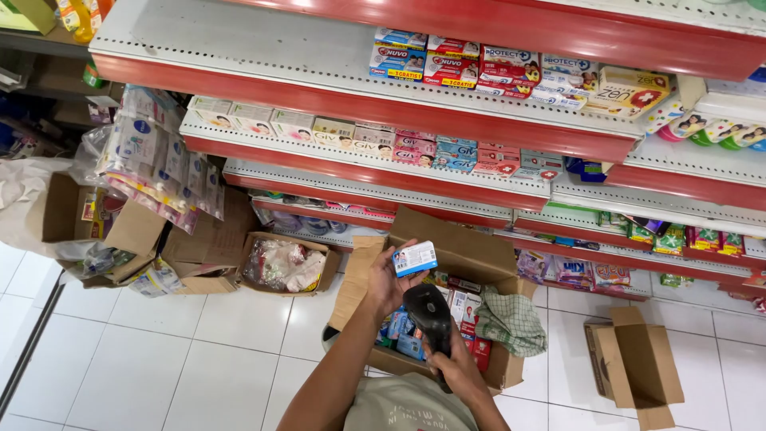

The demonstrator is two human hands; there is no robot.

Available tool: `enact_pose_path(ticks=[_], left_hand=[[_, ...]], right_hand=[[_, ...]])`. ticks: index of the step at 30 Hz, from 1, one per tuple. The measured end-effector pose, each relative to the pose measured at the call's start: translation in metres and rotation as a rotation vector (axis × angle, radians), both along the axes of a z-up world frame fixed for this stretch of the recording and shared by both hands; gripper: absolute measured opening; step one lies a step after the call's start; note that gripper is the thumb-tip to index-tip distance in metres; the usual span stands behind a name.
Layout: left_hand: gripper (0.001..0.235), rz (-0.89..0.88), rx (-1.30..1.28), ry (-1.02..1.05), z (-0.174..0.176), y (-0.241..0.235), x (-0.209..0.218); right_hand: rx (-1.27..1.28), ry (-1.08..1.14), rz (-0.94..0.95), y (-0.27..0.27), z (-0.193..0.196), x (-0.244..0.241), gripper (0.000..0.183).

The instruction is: The person repeatedly picks small boxes from a cardboard box on the floor, wipes each with a cloth, scans the barcode with a handheld scanner, and places the boxes onto a shelf in the health and beauty section.

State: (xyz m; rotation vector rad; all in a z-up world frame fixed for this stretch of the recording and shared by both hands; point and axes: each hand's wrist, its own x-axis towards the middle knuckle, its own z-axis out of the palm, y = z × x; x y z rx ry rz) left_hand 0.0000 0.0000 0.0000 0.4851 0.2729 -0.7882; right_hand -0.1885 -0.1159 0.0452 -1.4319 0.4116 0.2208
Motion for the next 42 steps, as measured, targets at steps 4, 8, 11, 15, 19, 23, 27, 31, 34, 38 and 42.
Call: enact_pose_path(ticks=[4, 8, 11, 15, 19, 23, 27, 31, 34, 38, 42], left_hand=[[0.054, -0.026, -0.011, -0.014, -0.005, -0.005, 0.001], [0.052, -0.03, 0.004, -0.015, -0.001, -0.006, -0.001], [0.053, -0.048, 0.051, -0.019, -0.001, -0.009, -0.001], [0.053, -0.06, 0.059, -0.028, -0.007, -0.01, -0.001], [0.052, -0.063, 0.032, -0.029, -0.003, -0.009, -0.003], [0.052, -0.06, 0.075, -0.032, 0.006, -0.006, -0.006], [0.052, -0.046, 0.081, -0.051, -0.002, -0.006, -0.009], [0.053, -0.048, 0.067, -0.057, 0.007, -0.002, -0.013], [0.056, -0.026, 0.064, -0.038, 0.016, 0.003, -0.016], [0.061, 0.029, -0.004, 0.034, 0.011, 0.008, -0.017], [0.06, 0.044, 0.004, 0.075, 0.004, 0.011, -0.023]], right_hand=[[0.086, 0.049, -0.104, -0.003, -0.005, 0.002, 0.048], [0.045, 0.068, -0.129, -0.003, -0.003, 0.006, 0.031], [0.011, 0.08, -0.12, 0.0, 0.006, 0.011, 0.029], [-0.021, 0.094, -0.102, 0.003, 0.014, 0.015, 0.031], [-0.034, 0.078, -0.09, 0.0, 0.009, 0.015, 0.031], [-0.063, 0.108, -0.071, -0.004, -0.003, 0.013, 0.03], [-0.082, 0.065, -0.028, -0.006, -0.011, 0.01, 0.026], [-0.071, 0.06, -0.019, -0.011, -0.005, 0.009, 0.029], [-0.105, 0.093, -0.021, -0.027, -0.007, 0.006, 0.042], [-0.675, 0.285, 0.138, -0.076, -0.072, -0.012, 0.062], [-1.046, 0.202, 0.295, -0.112, -0.172, -0.047, 0.07]])
